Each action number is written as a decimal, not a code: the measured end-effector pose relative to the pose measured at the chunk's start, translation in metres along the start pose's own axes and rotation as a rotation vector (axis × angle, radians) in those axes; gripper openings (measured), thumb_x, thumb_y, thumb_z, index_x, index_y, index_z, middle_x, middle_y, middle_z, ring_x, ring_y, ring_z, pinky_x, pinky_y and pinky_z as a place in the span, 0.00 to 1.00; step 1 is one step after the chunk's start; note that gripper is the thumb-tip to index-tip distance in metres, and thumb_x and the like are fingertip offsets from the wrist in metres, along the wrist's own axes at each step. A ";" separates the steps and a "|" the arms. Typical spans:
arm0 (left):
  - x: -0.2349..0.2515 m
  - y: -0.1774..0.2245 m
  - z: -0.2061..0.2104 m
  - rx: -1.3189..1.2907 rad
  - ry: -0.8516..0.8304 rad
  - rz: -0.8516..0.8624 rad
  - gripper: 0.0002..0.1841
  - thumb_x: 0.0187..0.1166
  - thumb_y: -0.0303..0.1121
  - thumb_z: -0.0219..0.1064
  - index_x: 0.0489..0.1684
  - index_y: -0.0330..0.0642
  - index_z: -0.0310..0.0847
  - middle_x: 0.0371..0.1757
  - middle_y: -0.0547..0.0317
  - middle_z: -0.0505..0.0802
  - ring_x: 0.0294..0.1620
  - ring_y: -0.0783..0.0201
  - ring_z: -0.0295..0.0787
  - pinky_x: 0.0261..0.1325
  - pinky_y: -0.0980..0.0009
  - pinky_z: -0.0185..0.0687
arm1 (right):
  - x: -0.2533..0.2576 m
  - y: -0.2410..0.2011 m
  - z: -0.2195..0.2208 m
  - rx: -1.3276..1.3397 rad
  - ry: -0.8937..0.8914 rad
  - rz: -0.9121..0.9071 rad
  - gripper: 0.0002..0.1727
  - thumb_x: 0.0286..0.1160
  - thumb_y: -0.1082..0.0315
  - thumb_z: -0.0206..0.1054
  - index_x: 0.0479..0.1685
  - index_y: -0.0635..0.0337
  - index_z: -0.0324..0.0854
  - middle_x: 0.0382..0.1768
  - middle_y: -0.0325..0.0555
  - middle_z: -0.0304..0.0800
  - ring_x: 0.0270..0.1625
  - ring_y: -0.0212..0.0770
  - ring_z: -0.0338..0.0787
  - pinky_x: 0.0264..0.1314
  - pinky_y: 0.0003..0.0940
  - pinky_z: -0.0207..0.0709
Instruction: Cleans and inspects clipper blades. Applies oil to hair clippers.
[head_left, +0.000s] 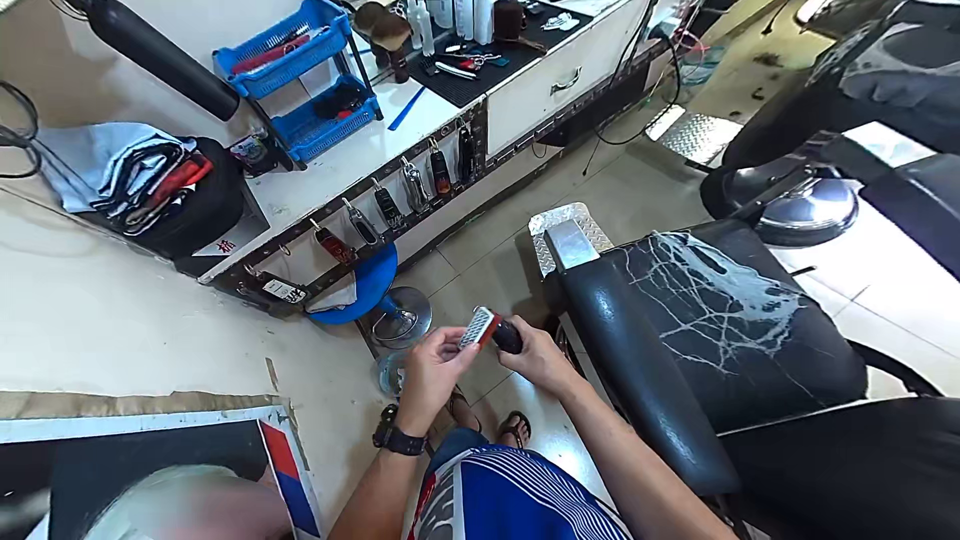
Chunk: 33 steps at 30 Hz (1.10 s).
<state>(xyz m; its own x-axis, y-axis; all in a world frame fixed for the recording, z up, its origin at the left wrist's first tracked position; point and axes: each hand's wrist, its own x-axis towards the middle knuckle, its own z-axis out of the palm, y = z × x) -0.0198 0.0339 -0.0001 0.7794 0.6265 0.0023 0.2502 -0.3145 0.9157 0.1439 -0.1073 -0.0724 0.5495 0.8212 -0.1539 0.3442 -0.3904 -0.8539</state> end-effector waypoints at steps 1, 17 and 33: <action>0.002 -0.002 0.003 0.037 -0.008 0.031 0.14 0.73 0.35 0.78 0.52 0.38 0.91 0.48 0.56 0.95 0.45 0.67 0.95 0.51 0.70 0.95 | -0.001 -0.006 -0.001 -0.021 -0.052 0.021 0.27 0.64 0.54 0.73 0.64 0.54 0.80 0.43 0.46 0.92 0.47 0.43 0.92 0.52 0.48 0.84; -0.016 -0.041 0.026 0.110 -0.375 -0.444 0.28 0.95 0.46 0.37 0.78 0.33 0.68 0.62 0.41 0.88 0.63 0.54 0.88 0.70 0.53 0.82 | -0.031 -0.084 -0.006 -0.691 -0.750 0.017 0.36 0.64 0.61 0.77 0.70 0.62 0.63 0.47 0.63 0.86 0.54 0.65 0.89 0.53 0.66 0.80; -0.010 0.001 0.036 -0.441 -0.013 -0.338 0.25 0.97 0.44 0.33 0.75 0.33 0.62 0.32 0.49 0.89 0.22 0.58 0.89 0.19 0.66 0.87 | -0.015 -0.011 -0.063 0.624 -0.169 -0.118 0.25 0.75 0.69 0.63 0.73 0.61 0.71 0.64 0.47 0.87 0.62 0.39 0.88 0.67 0.39 0.83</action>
<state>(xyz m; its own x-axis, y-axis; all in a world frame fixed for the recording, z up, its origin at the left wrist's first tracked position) -0.0069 0.0012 -0.0136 0.7055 0.6306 -0.3234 0.2256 0.2328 0.9460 0.1800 -0.1422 -0.0295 0.3903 0.9177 -0.0739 -0.1393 -0.0205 -0.9900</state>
